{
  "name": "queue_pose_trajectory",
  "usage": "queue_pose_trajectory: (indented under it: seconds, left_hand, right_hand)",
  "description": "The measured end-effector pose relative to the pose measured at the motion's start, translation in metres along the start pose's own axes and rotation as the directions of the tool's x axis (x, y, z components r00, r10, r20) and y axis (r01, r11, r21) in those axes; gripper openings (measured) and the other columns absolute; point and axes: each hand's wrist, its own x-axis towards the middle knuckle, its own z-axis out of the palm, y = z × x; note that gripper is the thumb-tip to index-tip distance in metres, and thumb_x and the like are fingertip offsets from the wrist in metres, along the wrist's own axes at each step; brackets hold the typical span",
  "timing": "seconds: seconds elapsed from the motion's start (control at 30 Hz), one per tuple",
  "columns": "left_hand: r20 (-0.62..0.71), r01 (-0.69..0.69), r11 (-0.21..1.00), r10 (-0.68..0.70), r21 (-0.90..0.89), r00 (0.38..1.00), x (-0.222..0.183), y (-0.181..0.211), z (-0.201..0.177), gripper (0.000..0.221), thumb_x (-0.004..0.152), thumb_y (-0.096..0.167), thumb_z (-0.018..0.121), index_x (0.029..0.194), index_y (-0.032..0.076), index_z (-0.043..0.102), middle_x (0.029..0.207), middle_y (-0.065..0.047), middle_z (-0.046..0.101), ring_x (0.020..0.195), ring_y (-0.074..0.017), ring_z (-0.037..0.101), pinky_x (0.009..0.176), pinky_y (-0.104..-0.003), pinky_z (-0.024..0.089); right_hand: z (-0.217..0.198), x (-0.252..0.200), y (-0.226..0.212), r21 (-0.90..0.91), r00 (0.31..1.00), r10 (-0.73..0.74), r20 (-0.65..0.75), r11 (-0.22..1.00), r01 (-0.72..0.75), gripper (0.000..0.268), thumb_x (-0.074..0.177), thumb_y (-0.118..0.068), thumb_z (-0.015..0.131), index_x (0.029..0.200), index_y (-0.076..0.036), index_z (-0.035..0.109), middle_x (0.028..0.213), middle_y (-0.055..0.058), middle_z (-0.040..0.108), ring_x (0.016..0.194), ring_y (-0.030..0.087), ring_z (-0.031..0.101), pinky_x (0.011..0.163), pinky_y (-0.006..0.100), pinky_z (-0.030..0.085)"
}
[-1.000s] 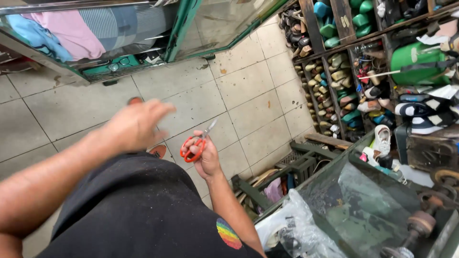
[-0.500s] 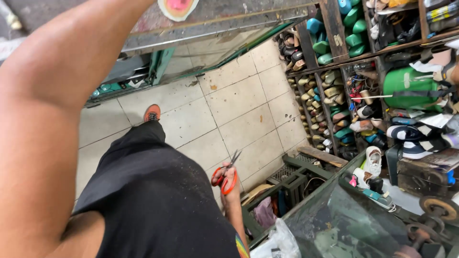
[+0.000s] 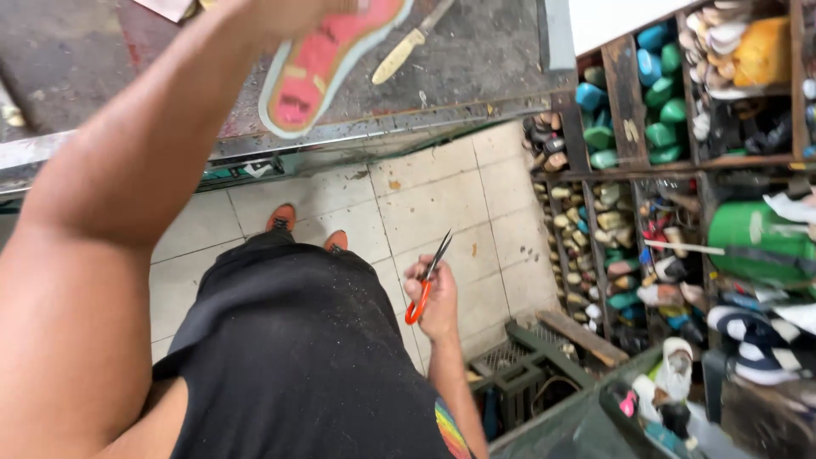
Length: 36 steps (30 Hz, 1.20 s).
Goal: Trimming the excess material from a shoe sole using scissors at a workbench.
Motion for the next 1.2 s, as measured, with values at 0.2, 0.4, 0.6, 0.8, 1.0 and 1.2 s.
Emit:
queue_pose_trajectory:
  seconds: [0.2,0.4,0.6,0.8,1.0,1.2]
  left_hand:
    - [-0.180,-0.523,0.721,0.501,-0.453,0.846,-0.106,-0.034,0.046,0.072,0.085,0.044,0.076,0.139,0.000,0.055,0.124,-0.007,0.067,0.111,-0.0179,0.069,0.093,-0.032,0.064]
    - [-0.312,-0.325,0.772,0.172,-0.546,0.934,-0.191,-0.072,0.111,0.047,0.081,0.026,0.088,0.114,0.006,0.060,0.099,0.001,0.064,0.086,-0.0070,0.060,0.068,-0.022,0.056]
    - [-0.493,-0.070,0.876,-0.201,-0.477,0.847,-0.255,-0.107,0.132,0.023,0.092,0.019,0.083,0.100,0.012,0.062,0.080,0.007,0.058,0.069,-0.0052,0.051,0.057,-0.023,0.046]
    - [-0.576,-0.067,0.900,-0.218,-0.431,0.788,-0.307,-0.127,0.128,0.022,0.090,0.018,0.084,0.103,0.011,0.067,0.084,0.006,0.062,0.074,-0.0065,0.055,0.064,-0.025,0.048]
    - [-0.427,-0.021,0.741,-0.363,-0.671,0.829,-0.351,-0.121,0.090,0.017,0.091,0.006,0.075,0.099,0.008,0.060,0.056,-0.007,0.055,0.034,-0.0158,0.053,0.022,-0.031,0.037]
    - [-0.541,-0.181,0.874,-0.106,-0.450,0.834,-0.386,-0.191,0.067,0.024,0.093,0.025,0.083,0.099,0.010,0.065,0.075,0.006,0.055,0.067,-0.0064,0.047,0.058,-0.024,0.042]
  right_hand:
    - [0.054,0.105,-0.137,0.128,0.859,-0.251,0.446,0.968,0.216,0.044,0.094,0.000,0.071,0.130,-0.005,0.046,0.122,0.011,0.062,0.097,0.015,0.063,0.077,0.027,0.059]
    - [0.111,0.126,-0.151,0.147,0.815,-0.359,0.456,0.933,0.329,0.042,0.080,-0.014,0.087,0.108,-0.015,0.055,0.091,-0.005,0.041,0.078,0.005,0.042,0.069,0.018,0.038]
    - [0.127,0.116,-0.083,0.194,0.613,-0.241,0.753,0.970,0.143,0.037,0.095,-0.035,0.068,0.119,-0.010,0.056,0.079,0.006,0.059,0.067,0.014,0.061,0.065,0.028,0.053]
    - [0.151,0.085,-0.098,0.032,0.390,-0.094,0.916,0.986,0.164,0.068,0.088,-0.072,0.071,0.112,-0.011,0.054,0.084,0.002,0.062,0.070,0.012,0.059,0.061,0.026,0.050]
    - [0.198,0.046,-0.108,0.054,0.337,-0.179,0.925,0.936,0.349,0.054,0.091,-0.067,0.067,0.089,-0.013,0.057,0.080,-0.005,0.051,0.070,0.008,0.043,0.065,0.024,0.037]
    - [0.242,0.000,-0.096,0.084,0.392,-0.212,0.895,0.944,0.318,0.053,0.091,-0.064,0.070,0.090,-0.014,0.054,0.074,-0.004,0.047,0.063,0.007,0.038,0.060,0.024,0.033]
